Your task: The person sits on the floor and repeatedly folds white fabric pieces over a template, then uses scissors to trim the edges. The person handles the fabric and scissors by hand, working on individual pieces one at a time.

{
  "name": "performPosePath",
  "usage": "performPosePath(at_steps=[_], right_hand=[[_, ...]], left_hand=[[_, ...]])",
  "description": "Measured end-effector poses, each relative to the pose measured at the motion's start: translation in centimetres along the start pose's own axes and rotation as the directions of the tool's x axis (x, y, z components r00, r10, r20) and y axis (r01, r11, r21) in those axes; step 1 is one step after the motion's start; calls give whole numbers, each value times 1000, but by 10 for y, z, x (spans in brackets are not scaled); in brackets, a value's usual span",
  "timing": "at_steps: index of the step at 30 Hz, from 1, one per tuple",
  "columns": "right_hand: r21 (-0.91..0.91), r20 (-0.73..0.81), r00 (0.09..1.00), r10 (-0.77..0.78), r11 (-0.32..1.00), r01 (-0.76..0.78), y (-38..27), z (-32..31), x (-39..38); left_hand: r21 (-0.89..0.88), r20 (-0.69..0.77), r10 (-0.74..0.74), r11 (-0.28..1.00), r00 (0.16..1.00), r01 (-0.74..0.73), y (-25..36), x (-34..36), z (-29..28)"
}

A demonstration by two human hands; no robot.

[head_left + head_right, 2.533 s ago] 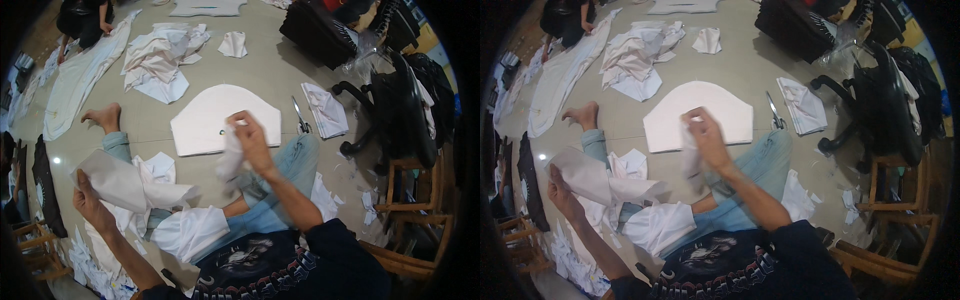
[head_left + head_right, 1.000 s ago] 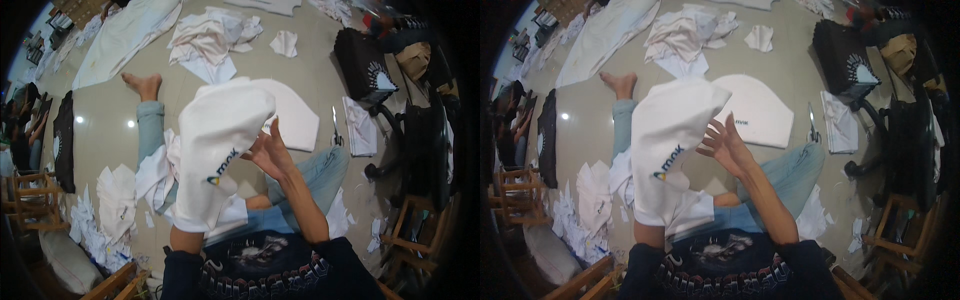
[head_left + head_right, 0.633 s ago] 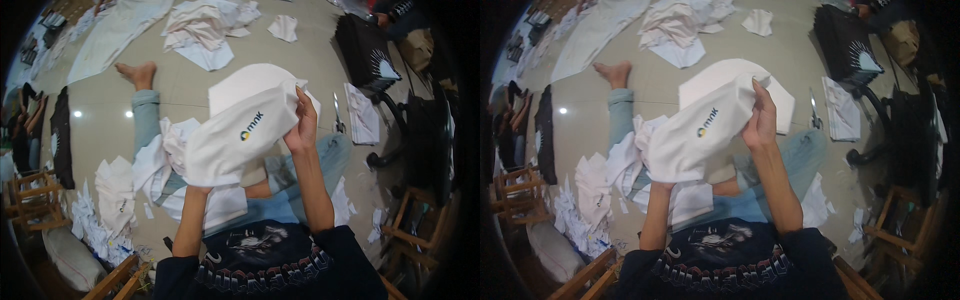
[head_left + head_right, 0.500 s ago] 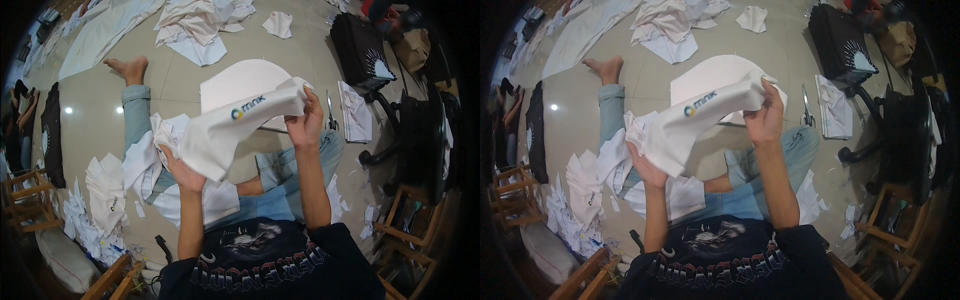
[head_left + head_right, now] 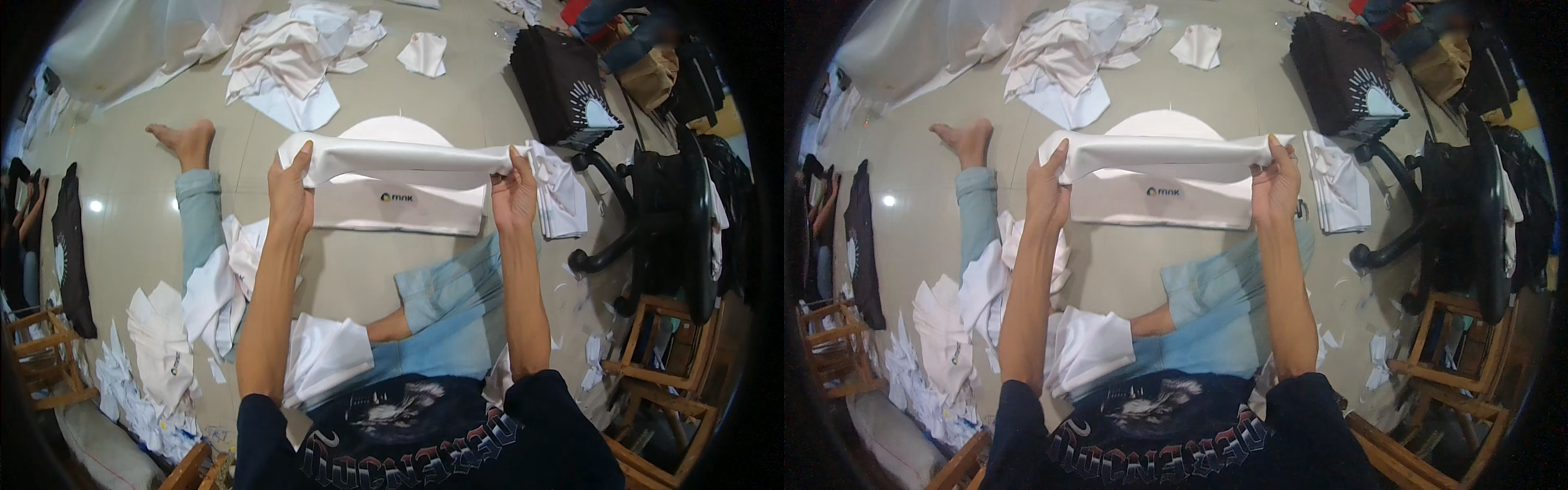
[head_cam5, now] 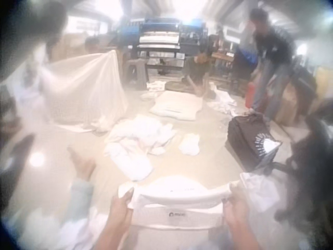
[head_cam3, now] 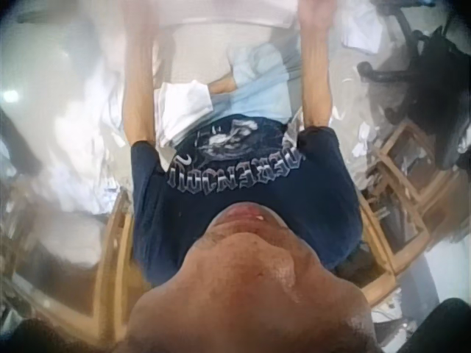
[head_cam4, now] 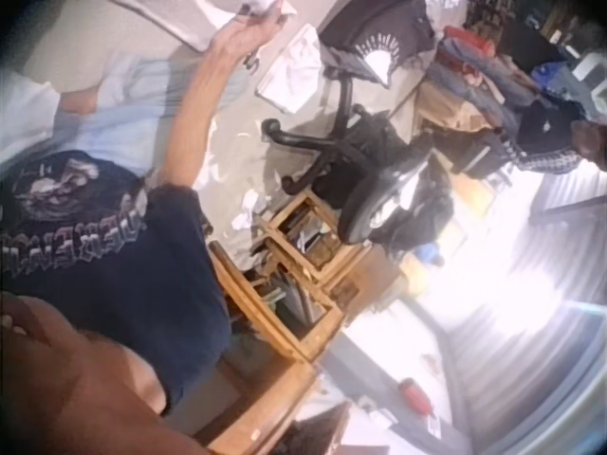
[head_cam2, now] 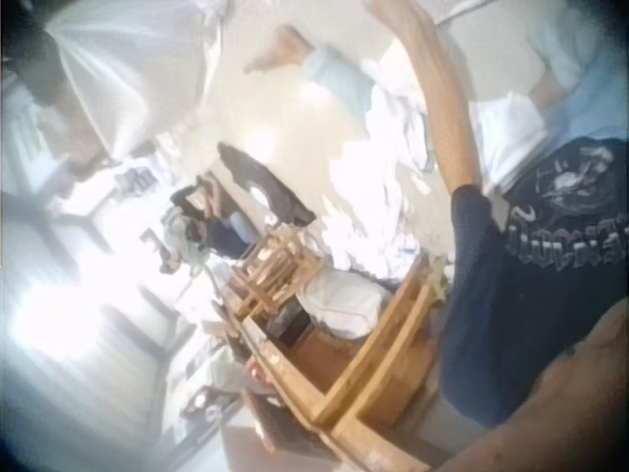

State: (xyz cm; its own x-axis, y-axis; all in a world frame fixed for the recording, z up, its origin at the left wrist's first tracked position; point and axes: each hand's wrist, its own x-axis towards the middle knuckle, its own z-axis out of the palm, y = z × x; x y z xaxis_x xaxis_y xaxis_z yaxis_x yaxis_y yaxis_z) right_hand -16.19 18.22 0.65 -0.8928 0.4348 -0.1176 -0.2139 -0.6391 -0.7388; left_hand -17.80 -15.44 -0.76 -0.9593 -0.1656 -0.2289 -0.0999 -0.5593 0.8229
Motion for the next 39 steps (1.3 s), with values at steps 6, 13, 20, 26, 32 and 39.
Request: performPosePath(at_steps=[6,13,20,26,32,39], right_hand=[[-149,78,986,-147,976,157,-31,-17,72],[-822,205,960,-188,500,274,-29,-33,0],[-915,381,925,8,-141,378,27,-98,-16],[-895,339,940,34,-298,334,33,-107,-19],[-893,380,924,49,-242,380,33,-111,-17],[-867,61,958,279,491,-87,2,-77,60]], left_hand=[[314,122,299,893,946,-323,22,59,34],[532,250,302,751,920,-391,-5,41,-13],[836,307,206,409,929,-367,-88,43,-93],[907,287,176,267,942,-326,-98,25,-87],[907,327,216,200,920,-370,-101,26,-100],[563,37,-120,823,992,79,-41,52,-44]])
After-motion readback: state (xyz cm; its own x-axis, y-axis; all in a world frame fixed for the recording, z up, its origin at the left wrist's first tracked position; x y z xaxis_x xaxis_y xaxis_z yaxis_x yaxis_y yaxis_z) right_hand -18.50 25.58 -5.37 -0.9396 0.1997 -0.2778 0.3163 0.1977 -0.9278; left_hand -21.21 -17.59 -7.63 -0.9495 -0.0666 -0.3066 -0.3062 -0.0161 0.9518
